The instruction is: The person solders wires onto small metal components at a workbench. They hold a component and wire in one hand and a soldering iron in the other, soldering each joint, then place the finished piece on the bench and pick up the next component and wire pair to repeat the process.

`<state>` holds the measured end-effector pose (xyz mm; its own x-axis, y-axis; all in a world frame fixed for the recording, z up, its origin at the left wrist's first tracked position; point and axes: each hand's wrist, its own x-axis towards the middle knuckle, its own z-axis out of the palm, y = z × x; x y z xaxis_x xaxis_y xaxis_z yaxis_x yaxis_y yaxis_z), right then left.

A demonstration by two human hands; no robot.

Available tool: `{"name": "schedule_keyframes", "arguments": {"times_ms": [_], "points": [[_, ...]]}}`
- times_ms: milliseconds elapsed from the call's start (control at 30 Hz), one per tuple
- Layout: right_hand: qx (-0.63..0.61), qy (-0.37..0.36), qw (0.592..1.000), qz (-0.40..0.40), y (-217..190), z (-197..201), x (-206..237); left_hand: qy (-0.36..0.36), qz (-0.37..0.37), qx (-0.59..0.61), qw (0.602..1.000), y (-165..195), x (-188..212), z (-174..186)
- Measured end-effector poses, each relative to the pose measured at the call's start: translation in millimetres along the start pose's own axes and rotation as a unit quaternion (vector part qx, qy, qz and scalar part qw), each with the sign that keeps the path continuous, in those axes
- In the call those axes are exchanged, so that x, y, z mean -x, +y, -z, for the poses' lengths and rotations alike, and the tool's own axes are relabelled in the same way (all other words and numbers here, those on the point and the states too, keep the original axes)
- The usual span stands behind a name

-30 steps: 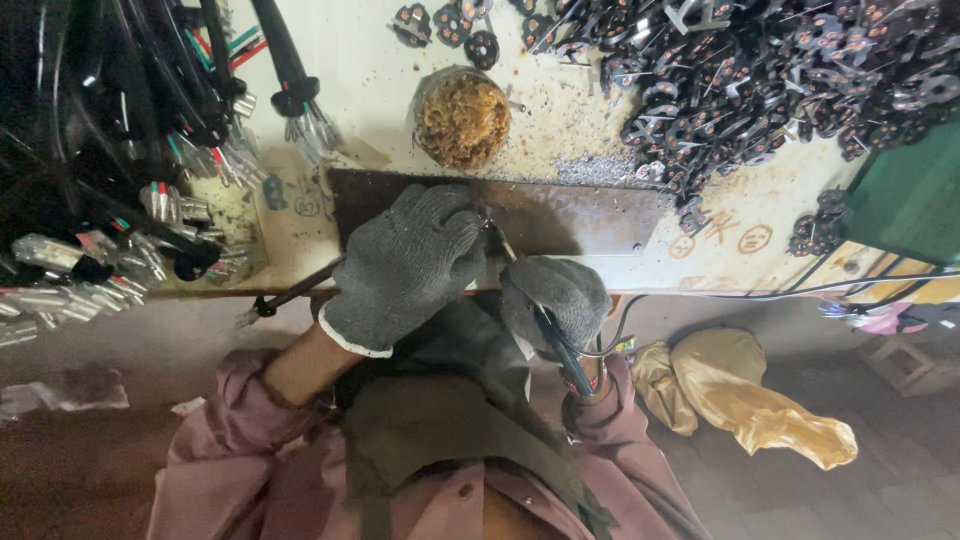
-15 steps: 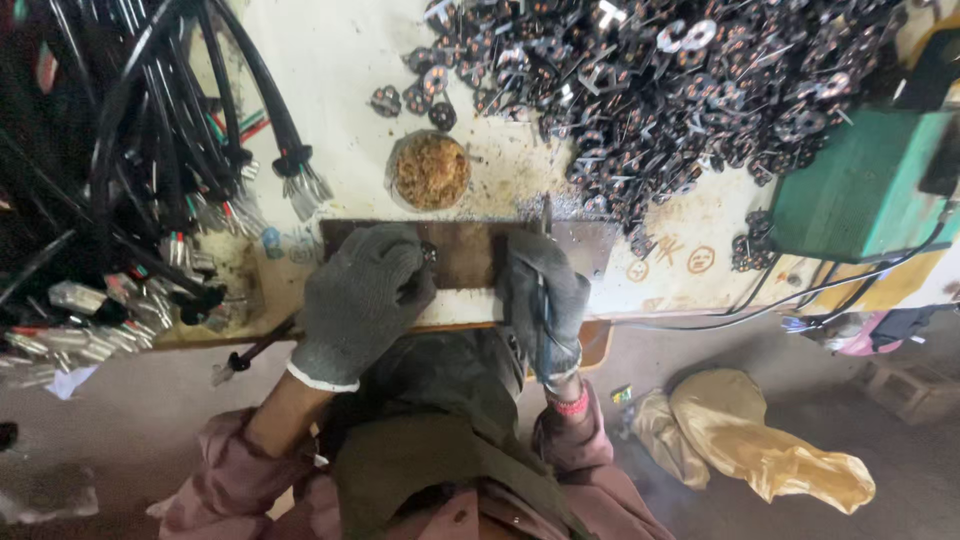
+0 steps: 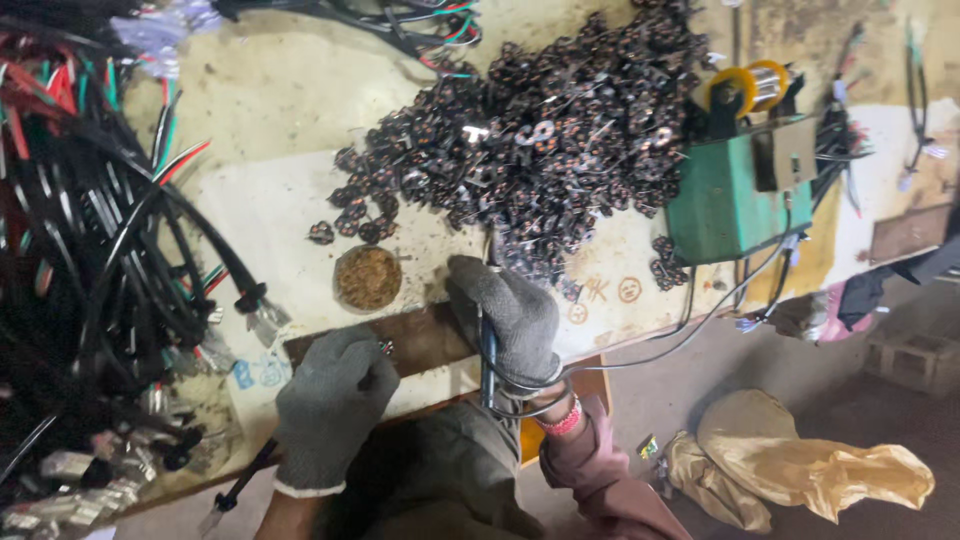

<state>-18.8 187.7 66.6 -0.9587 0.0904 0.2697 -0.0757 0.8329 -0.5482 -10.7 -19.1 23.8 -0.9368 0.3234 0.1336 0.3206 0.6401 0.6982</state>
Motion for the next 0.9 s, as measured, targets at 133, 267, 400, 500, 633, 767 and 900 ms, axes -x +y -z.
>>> {"name": "schedule_keyframes", "arguments": {"times_ms": [133, 267, 400, 500, 633, 767, 900], "points": [[-0.013, 0.002, 0.996, 0.088, 4, -15, -21, -0.005, 0.011, 0.009, 1.0, 6, 0, 2], [0.057, -0.018, 0.995, 0.078, 11, -31, -35, -0.008, 0.022, 0.012, 1.0, 10, -1, 4], [0.053, -0.07, 0.994, 0.06, 21, -9, -10, -0.013, 0.006, 0.01, 1.0, 7, -2, 3], [-0.088, 0.051, 0.991, 0.087, 19, 0, 24, -0.003, -0.004, 0.018, 1.0, 1, 0, 3], [-0.287, -0.019, 0.954, -0.087, 13, -11, 64, 0.0, -0.008, 0.019, 1.0, -7, 2, 0], [-0.189, 0.045, 0.979, -0.068, 28, -27, 55, -0.026, 0.012, 0.002, 1.0, -9, 3, -3], [-0.024, 0.058, 0.998, -0.032, 34, -33, 9, -0.02, 0.009, 0.0, 1.0, -10, 2, -3]]}}
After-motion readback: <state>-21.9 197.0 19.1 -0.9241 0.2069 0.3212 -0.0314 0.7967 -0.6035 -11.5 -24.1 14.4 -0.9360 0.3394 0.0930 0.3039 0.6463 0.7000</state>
